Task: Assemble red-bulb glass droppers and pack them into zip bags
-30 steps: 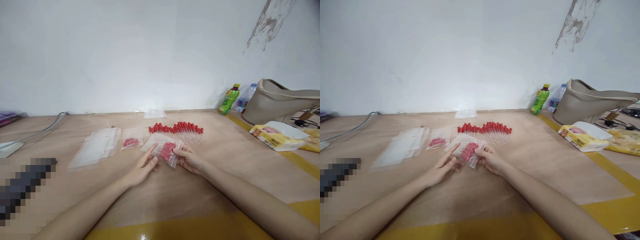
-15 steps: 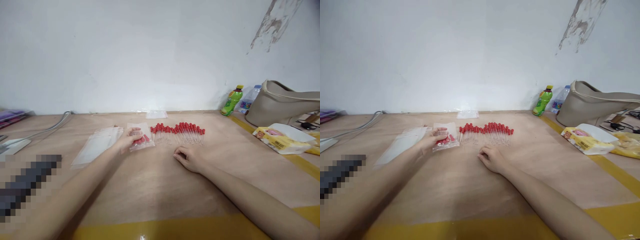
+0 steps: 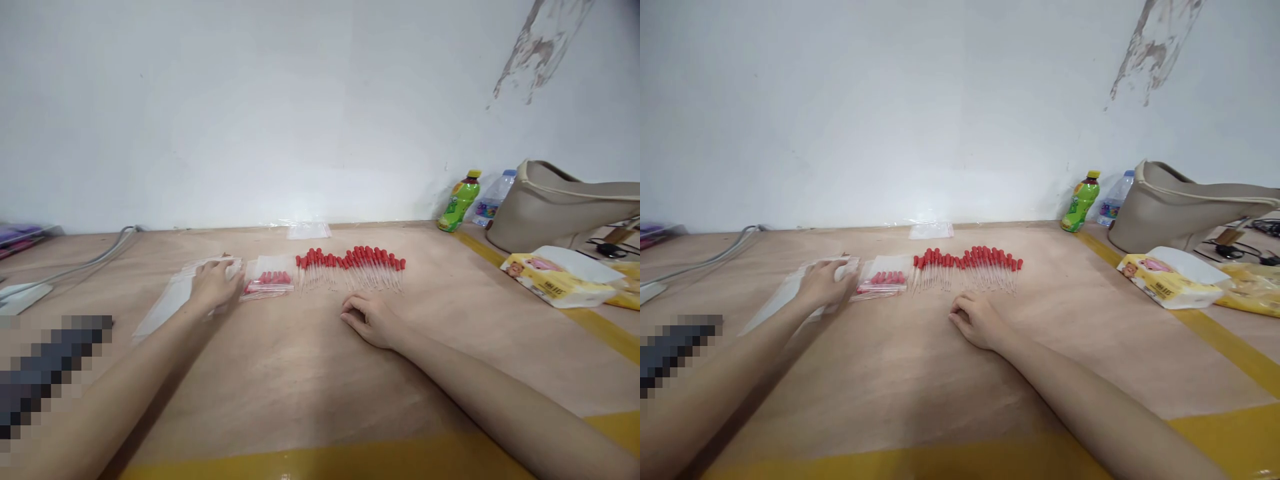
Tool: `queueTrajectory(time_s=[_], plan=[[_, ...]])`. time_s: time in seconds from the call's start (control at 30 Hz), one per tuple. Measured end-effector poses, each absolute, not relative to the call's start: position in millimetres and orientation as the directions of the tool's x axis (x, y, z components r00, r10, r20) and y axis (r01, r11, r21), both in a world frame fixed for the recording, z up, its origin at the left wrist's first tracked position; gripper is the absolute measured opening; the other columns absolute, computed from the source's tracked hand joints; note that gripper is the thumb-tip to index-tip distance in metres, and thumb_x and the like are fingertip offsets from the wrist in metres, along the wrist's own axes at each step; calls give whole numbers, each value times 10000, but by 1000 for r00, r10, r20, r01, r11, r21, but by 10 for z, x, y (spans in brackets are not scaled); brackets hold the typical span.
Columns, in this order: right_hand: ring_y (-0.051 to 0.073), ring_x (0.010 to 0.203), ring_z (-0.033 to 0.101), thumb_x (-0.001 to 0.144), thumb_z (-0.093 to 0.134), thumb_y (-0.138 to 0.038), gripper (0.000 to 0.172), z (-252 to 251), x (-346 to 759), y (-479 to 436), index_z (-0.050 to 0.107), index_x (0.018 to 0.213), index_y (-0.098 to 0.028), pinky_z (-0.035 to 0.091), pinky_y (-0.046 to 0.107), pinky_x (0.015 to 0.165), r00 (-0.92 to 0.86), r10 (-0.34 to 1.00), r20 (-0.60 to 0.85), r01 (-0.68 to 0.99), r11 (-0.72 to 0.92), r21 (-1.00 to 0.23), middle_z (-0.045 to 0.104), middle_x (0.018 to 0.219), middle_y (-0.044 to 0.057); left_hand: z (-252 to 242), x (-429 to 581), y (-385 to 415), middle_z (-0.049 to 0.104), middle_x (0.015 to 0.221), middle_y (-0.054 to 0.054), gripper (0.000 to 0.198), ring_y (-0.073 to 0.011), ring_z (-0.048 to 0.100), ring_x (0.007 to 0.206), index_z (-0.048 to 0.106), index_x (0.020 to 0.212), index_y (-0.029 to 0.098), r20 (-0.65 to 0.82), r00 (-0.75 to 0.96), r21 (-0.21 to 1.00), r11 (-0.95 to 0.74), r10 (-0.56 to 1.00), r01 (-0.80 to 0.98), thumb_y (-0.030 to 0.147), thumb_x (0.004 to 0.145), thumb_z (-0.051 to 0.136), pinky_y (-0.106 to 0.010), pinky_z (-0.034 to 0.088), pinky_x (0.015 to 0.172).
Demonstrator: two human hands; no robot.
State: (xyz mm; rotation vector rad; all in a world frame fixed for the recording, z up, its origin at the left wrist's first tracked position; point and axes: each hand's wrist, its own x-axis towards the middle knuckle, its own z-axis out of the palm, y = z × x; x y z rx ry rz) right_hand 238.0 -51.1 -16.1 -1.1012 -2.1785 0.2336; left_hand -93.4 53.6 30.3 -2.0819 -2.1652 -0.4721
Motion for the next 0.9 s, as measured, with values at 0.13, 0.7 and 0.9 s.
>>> queueTrajectory(time_s=[0.13,0.7,0.9], plan=[[151,782,516,777,516,-172,43,-152,2373,-512,554,759,-177,407,287,717,-412,765,494,644,629,-436,575,809,48,159,-1274,317,367,1276,-277,678,-431,306,1188,433,1206,52,200,-214,-3,219,956,976,572,807,259,-521,272,909],[151,792,513,774,520,-156,39,-167,2386,-501,549,767,-182,412,287,727,-411,770,488,645,624,-441,565,803,41,133,-1337,151,453,1243,-215,482,-317,358,1210,462,1165,37,249,-76,1,78,966,997,276,893,144,-451,311,954],[157,778,517,780,502,-167,58,-166,2369,-526,552,754,-184,393,286,708,-361,785,503,696,586,-415,574,800,45,189,-750,-282,243,1436,-16,476,-182,165,1330,262,1369,202,275,585,126,-631,763,765,339,920,186,-385,168,1093]])
